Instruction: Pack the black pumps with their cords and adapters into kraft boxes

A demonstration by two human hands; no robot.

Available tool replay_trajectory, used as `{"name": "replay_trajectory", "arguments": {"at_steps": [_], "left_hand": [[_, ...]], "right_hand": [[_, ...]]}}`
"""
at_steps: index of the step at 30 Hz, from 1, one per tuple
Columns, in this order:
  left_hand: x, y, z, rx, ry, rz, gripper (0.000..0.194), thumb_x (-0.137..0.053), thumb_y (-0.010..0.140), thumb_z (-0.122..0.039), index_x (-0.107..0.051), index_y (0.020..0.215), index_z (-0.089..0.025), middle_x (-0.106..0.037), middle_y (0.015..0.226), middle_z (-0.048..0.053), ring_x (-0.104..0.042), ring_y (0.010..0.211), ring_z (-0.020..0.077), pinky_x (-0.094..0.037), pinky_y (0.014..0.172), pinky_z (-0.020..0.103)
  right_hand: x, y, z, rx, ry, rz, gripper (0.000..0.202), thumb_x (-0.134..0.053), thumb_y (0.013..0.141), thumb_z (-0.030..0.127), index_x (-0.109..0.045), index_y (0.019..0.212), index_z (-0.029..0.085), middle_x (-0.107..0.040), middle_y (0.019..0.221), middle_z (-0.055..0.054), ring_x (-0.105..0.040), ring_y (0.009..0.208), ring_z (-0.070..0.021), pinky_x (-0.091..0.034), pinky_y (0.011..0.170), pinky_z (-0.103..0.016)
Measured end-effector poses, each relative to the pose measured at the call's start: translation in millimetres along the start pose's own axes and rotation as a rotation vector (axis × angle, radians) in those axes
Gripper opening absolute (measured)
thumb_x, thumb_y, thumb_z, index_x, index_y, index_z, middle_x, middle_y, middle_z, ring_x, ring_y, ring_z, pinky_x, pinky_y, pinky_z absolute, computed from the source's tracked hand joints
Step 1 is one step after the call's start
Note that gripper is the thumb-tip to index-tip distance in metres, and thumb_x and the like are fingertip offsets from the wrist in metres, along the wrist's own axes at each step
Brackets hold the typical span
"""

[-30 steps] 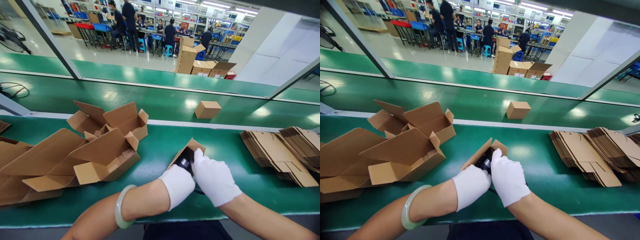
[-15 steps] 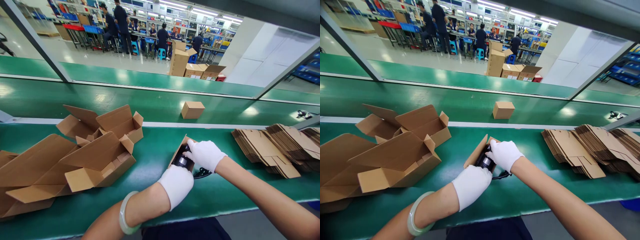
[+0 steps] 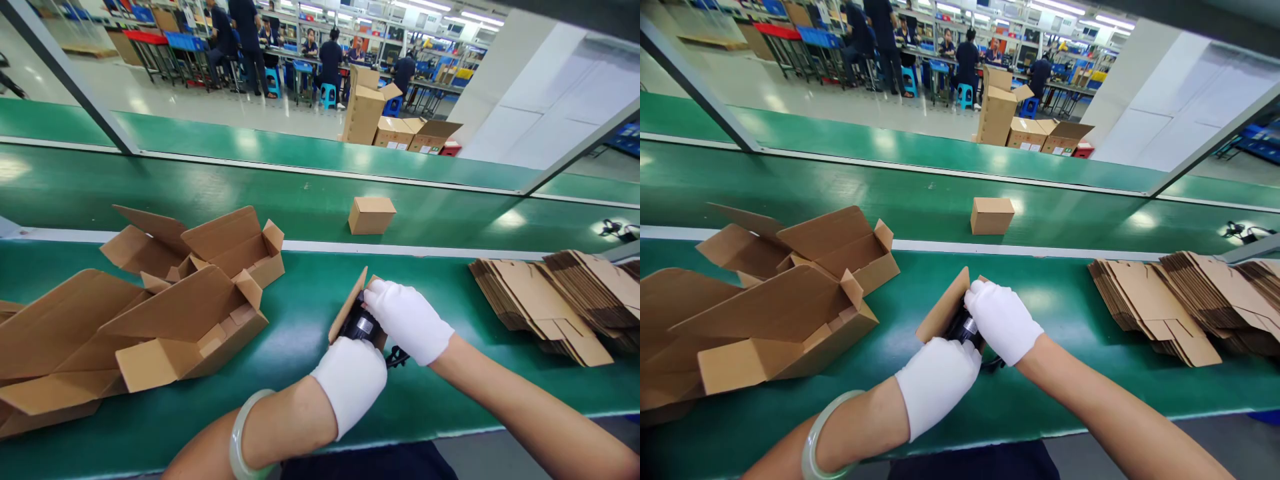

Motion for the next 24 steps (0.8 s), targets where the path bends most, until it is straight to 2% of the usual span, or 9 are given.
{"name": "replay_trajectory", "arguments": {"at_steps": [3,7,9,15,17,19,20,21,24], "left_hand": [[-9.0,-2.2,6.0,0.050,0.012,0.086,0.019,-0.047,0.072,0.001,-0.061,0.079,-0.009,-0.061,0.060,0.009,-0.061,0.049,0.0230,-0.048,0.040,0.031],[-18.8,-4.5,7.9,0.070,-0.018,0.087,0.013,-0.048,0.074,-0.001,-0.058,0.077,-0.010,-0.059,0.061,0.009,-0.061,0.052,0.0241,-0.050,0.043,0.034],[-21.2,-3.8,7.3,0.066,-0.014,0.092,0.012,-0.049,0.074,-0.002,-0.057,0.078,-0.010,-0.059,0.061,0.010,-0.061,0.052,0.0237,-0.050,0.043,0.034],[-22.5,0.9,7.6,0.065,-0.029,0.175,0.020,-0.042,0.077,0.000,-0.058,0.083,-0.010,-0.060,0.066,0.009,-0.062,0.056,0.0230,-0.050,0.044,0.032],[-21.7,-0.4,9.8,0.076,-0.039,0.216,0.021,-0.041,0.078,0.000,-0.058,0.085,-0.011,-0.060,0.068,0.009,-0.062,0.058,0.0235,-0.050,0.046,0.034],[-17.9,-3.8,12.1,0.082,-0.104,0.230,0.013,-0.047,0.081,-0.008,-0.057,0.088,-0.013,-0.061,0.073,0.008,-0.062,0.062,0.0241,-0.051,0.049,0.036],[-14.1,-5.7,13.8,0.091,-0.156,0.214,0.009,-0.052,0.081,-0.016,-0.056,0.088,-0.014,-0.061,0.077,0.007,-0.062,0.064,0.0242,-0.052,0.051,0.037],[-8.6,-7.3,16.0,0.103,-0.212,0.178,0.013,-0.057,0.080,-0.025,-0.055,0.089,-0.016,-0.061,0.082,0.007,-0.061,0.068,0.0244,-0.053,0.054,0.038],[13.1,-9.1,25.4,0.164,-0.315,-0.017,0.036,-0.065,0.074,-0.043,-0.054,0.097,-0.017,-0.058,0.105,0.010,-0.058,0.092,0.0271,-0.053,0.072,0.040]], "right_hand": [[-3.8,-4.3,-4.5,0.024,0.105,-0.122,0.020,-0.040,0.093,0.022,-0.058,0.087,0.018,-0.057,0.085,-0.003,-0.051,0.065,-0.0127,-0.029,0.052,-0.024],[0.3,-35.9,-9.1,0.039,0.117,-0.416,0.027,-0.034,0.094,0.015,-0.057,0.081,0.016,-0.052,0.072,-0.001,-0.042,0.060,-0.0115,-0.027,0.054,-0.025],[0.1,-42.1,-9.2,0.022,0.099,-0.491,0.030,-0.034,0.094,0.013,-0.057,0.075,0.016,-0.048,0.066,-0.001,-0.040,0.058,-0.0119,-0.027,0.055,-0.026],[-10.7,-13.2,-6.2,0.052,0.161,-0.388,0.026,-0.036,0.093,0.017,-0.061,0.086,0.016,-0.058,0.079,-0.004,-0.051,0.067,-0.0144,-0.037,0.061,-0.026],[-9.0,-17.2,-12.4,0.059,0.215,-0.396,0.027,-0.034,0.093,0.015,-0.060,0.088,0.016,-0.060,0.082,-0.005,-0.054,0.070,-0.0142,-0.040,0.063,-0.026],[-1.8,-35.8,-23.4,0.048,0.268,-0.476,0.026,-0.034,0.092,0.011,-0.059,0.093,0.016,-0.062,0.090,-0.007,-0.056,0.078,-0.0143,-0.042,0.068,-0.026],[2.9,-48.9,-30.4,0.025,0.282,-0.535,0.025,-0.035,0.091,0.010,-0.059,0.095,0.016,-0.062,0.096,-0.008,-0.056,0.082,-0.0147,-0.043,0.070,-0.027],[7.2,-62.5,-37.1,-0.004,0.285,-0.586,0.024,-0.037,0.090,0.009,-0.058,0.097,0.017,-0.062,0.100,-0.009,-0.057,0.086,-0.0153,-0.044,0.073,-0.028],[13.6,-92.5,-45.6,-0.039,0.270,-0.629,0.023,-0.044,0.086,0.007,-0.056,0.102,0.020,-0.063,0.106,-0.008,-0.057,0.093,-0.0172,-0.045,0.078,-0.032]]}}
Point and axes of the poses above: each hand's wrist, its own y-axis towards the middle knuckle, its own x-axis out of the back of the hand, z = x × y, the point moved 8 cm from there along y, towards the middle knuckle
